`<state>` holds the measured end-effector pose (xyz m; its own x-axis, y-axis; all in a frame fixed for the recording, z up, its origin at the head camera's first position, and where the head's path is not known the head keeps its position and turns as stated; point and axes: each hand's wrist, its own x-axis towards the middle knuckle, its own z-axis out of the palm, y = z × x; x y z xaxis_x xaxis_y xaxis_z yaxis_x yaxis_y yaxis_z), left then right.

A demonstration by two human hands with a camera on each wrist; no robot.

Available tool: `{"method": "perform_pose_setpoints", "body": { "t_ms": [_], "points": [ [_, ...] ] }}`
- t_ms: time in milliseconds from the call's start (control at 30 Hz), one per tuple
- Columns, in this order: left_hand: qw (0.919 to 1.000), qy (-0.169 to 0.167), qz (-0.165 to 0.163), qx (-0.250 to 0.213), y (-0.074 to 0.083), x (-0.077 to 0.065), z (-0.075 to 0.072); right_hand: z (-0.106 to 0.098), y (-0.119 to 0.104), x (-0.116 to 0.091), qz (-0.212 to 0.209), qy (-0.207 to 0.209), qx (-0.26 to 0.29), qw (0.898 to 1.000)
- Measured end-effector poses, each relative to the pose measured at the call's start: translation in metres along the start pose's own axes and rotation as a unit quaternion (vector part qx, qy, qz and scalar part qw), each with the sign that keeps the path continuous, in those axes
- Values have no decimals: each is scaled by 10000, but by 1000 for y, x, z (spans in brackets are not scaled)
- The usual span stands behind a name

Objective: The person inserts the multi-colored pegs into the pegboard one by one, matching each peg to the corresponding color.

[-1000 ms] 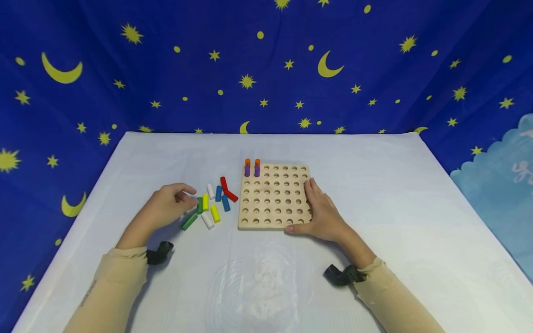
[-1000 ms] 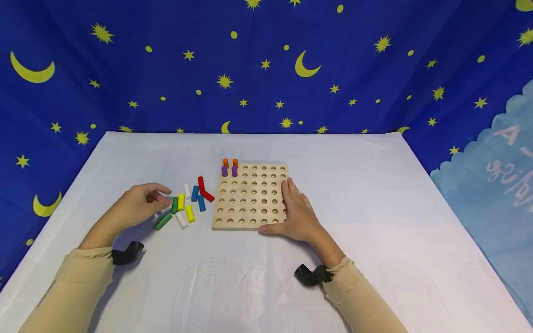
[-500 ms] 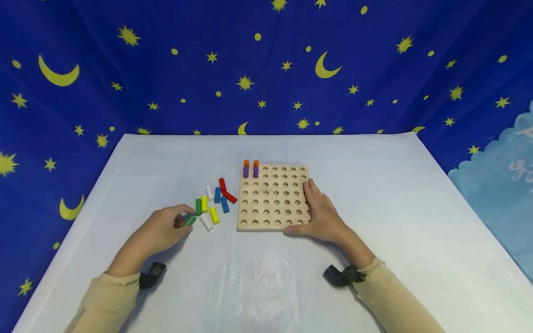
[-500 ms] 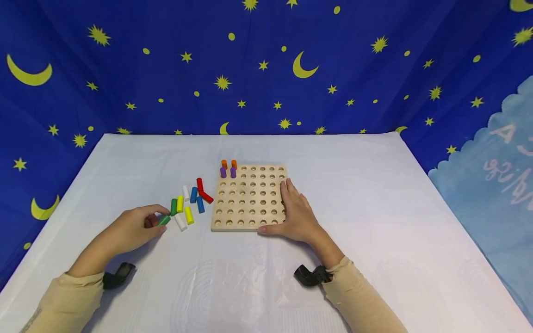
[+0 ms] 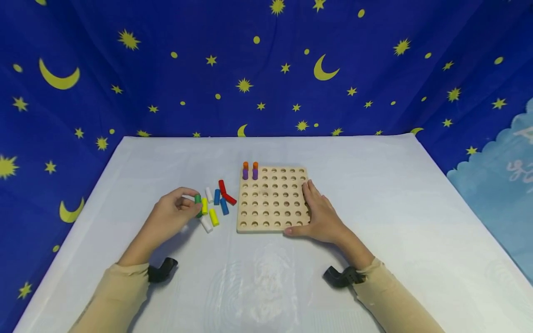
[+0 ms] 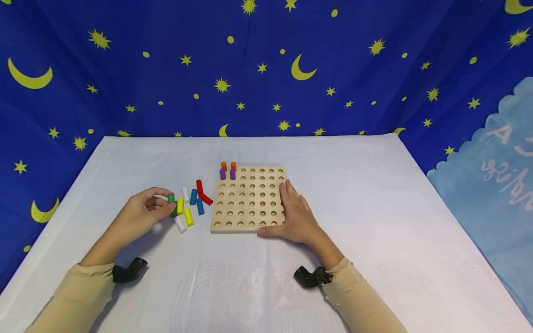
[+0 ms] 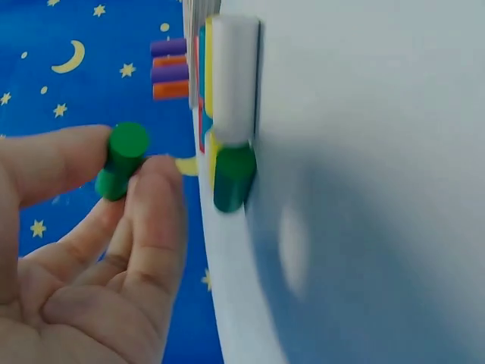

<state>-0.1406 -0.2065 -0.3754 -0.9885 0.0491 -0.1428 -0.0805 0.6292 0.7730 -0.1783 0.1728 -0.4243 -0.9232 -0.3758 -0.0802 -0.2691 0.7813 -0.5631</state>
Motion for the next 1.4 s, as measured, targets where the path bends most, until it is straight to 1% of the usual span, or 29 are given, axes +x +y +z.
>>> {"method": "perform_pose_setpoints", "body": {
  "t_ms": [133, 267, 433, 600, 667, 767, 867, 1033, 1200, 1267, 1400],
  "points": [
    [9997, 109, -43, -214, 5, 9, 8, 1, -1, -1, 24, -34, 16, 10000],
    [9994, 107, -24, -328, 10, 19, 17, 0, -2, -1, 53, -48, 15, 10000],
    [9989, 65, 132, -439, 20, 34, 32, -1, -1, -1, 64, -50, -14, 10000],
    [9985, 163, 349, -398, 36, 53, 47, -2, 0, -1, 68, -54, -12, 10000],
    [9983, 247, 375, -371, 43, 60, 54, -2, 1, -1, 64, -57, -2, 10000],
    [9978, 314, 453, -372, 52, 69, 62, -1, 1, -1, 60, -63, -13, 10000],
    [9976, 390, 507, -279, 58, 76, 69, -1, 2, -1, 62, -63, -35, 10000],
    [9976, 439, 534, -95, 65, 84, 79, -1, 2, 0, 62, -64, -51, 9999],
    [9962, 488, 715, 1, 67, 88, 84, 0, 2, 1, 75, -72, -60, 9999],
    [9950, 537, 847, 32, 67, 88, 86, -1, 2, 1, 78, -75, -48, 9999],
    [9895, 593, 1292, 266, 68, 89, 88, -1, 2, 1, 92, -75, -50, 9999]
  ]
}}
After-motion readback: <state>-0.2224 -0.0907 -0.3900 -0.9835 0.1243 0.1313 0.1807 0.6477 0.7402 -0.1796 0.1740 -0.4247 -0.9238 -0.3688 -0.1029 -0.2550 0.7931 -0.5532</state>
